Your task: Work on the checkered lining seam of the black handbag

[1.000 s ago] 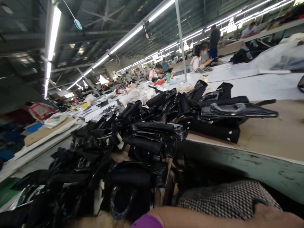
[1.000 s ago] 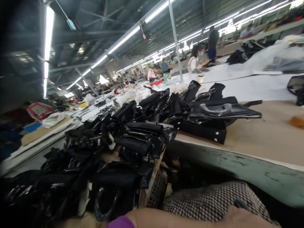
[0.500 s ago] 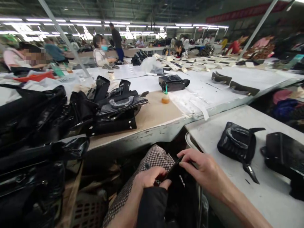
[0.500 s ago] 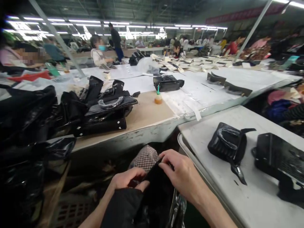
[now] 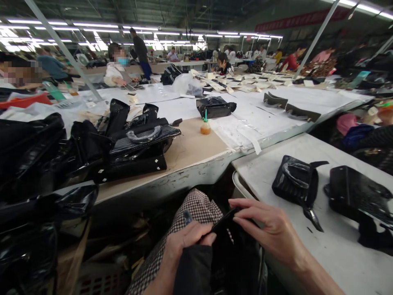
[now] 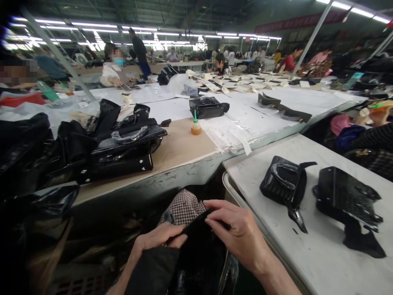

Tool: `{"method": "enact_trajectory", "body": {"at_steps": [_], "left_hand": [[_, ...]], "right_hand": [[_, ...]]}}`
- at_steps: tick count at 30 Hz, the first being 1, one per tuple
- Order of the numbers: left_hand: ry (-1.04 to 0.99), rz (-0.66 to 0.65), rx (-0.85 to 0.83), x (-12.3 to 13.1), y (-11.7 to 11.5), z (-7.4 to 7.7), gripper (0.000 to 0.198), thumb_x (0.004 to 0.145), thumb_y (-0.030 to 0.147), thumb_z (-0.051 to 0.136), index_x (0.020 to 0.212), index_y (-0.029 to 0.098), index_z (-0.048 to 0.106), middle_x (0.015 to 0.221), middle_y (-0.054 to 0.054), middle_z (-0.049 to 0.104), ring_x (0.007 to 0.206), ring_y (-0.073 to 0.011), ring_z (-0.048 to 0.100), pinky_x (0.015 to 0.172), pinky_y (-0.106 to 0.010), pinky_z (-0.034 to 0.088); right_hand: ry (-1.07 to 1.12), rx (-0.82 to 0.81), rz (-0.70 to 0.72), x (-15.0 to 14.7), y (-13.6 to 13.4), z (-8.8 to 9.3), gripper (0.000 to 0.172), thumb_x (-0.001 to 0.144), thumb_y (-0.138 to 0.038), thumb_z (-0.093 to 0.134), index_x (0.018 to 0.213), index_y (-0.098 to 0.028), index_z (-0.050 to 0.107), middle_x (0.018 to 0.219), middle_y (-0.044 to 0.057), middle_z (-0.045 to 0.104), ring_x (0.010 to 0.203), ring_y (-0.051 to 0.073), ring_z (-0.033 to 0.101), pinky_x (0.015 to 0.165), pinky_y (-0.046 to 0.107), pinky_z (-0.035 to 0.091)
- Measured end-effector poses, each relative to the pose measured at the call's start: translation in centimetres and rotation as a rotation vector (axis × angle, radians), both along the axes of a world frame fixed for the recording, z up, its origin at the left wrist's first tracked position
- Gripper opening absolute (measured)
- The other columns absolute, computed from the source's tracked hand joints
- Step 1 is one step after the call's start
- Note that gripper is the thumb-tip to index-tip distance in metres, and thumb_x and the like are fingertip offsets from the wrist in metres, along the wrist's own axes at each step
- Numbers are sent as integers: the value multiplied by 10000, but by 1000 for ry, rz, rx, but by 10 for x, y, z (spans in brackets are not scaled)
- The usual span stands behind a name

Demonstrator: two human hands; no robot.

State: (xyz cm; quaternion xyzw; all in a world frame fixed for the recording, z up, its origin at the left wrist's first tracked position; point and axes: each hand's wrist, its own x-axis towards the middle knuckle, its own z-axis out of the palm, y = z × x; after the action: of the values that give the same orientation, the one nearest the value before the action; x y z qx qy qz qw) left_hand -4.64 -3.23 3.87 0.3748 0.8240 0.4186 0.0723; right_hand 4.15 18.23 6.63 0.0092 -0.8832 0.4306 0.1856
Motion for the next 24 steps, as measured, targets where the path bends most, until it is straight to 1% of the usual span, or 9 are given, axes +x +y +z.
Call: {"method": "enact_trajectory", "body": {"at_steps": [4, 6, 8, 11, 15, 18, 21, 23, 24], "left_hand": [[-2, 2, -60, -5, 0, 11, 224, 882, 237, 542, 973, 271, 743, 812, 9, 725, 718, -146, 677, 676, -204, 534], [15, -13, -86, -5, 0, 13, 235, 881, 240, 535, 986, 276, 742, 820, 7, 724, 725, -146, 679, 675, -202, 532], [44, -36, -118, -4, -1, 11, 244, 876, 251, 533, 999, 275, 743, 824, -1, 721, 716, -145, 676, 668, -194, 533], [85, -61, -152, -2, -2, 4, 258, 882, 279, 526, 1022, 280, 743, 814, -8, 716, 662, -137, 663, 652, -185, 538], [146, -75, -142, 0, -3, -5, 261, 904, 297, 515, 1036, 278, 739, 811, -12, 714, 645, -138, 663, 648, -186, 542], [187, -100, -149, -1, -5, -7, 266, 927, 305, 490, 1024, 261, 734, 804, -17, 708, 641, -133, 662, 636, -179, 529], [177, -196, -210, -7, -4, 5, 234, 927, 311, 509, 954, 232, 728, 774, -10, 697, 647, -132, 658, 576, -173, 486], [125, -291, -267, -14, 3, 19, 198, 908, 354, 575, 910, 217, 718, 768, -1, 704, 658, -141, 661, 564, -181, 466], [96, -327, -287, -17, 7, 26, 198, 892, 383, 613, 925, 216, 714, 792, 0, 716, 683, -152, 669, 582, -190, 468]], "right_hand": [[22, 28, 4, 2, -3, 2, 177, 909, -134, 574, 881, -213, 730, 1115, 53, 719, 976, 185, 694, 824, 265, 564], [41, 45, -4, 2, -5, 1, 185, 915, -127, 563, 888, -213, 725, 1107, 45, 720, 966, 177, 695, 822, 252, 559], [54, 59, -30, 2, -6, -1, 183, 920, -127, 553, 886, -211, 712, 1078, 41, 723, 939, 177, 698, 812, 254, 558], [69, 59, -86, 1, -9, -6, 151, 924, -139, 552, 883, -208, 680, 1023, 39, 718, 903, 179, 696, 798, 263, 553], [76, 30, -132, 0, -13, -8, 103, 913, -159, 580, 846, -210, 640, 960, 28, 707, 863, 169, 685, 775, 257, 536], [49, 4, -158, -1, -16, -8, 102, 902, -167, 591, 816, -214, 620, 943, 15, 701, 840, 161, 679, 762, 255, 520], [12, -35, -181, -1, -18, -6, 104, 887, -184, 608, 788, -217, 606, 934, 1, 699, 826, 157, 677, 749, 251, 504], [1, -62, -187, -1, -20, -5, 113, 881, -195, 616, 771, -216, 601, 919, -3, 701, 811, 156, 678, 738, 248, 499], [-2, -74, -185, 0, -21, -4, 117, 881, -198, 615, 766, -216, 600, 913, -3, 701, 803, 155, 678, 736, 246, 499]]}}
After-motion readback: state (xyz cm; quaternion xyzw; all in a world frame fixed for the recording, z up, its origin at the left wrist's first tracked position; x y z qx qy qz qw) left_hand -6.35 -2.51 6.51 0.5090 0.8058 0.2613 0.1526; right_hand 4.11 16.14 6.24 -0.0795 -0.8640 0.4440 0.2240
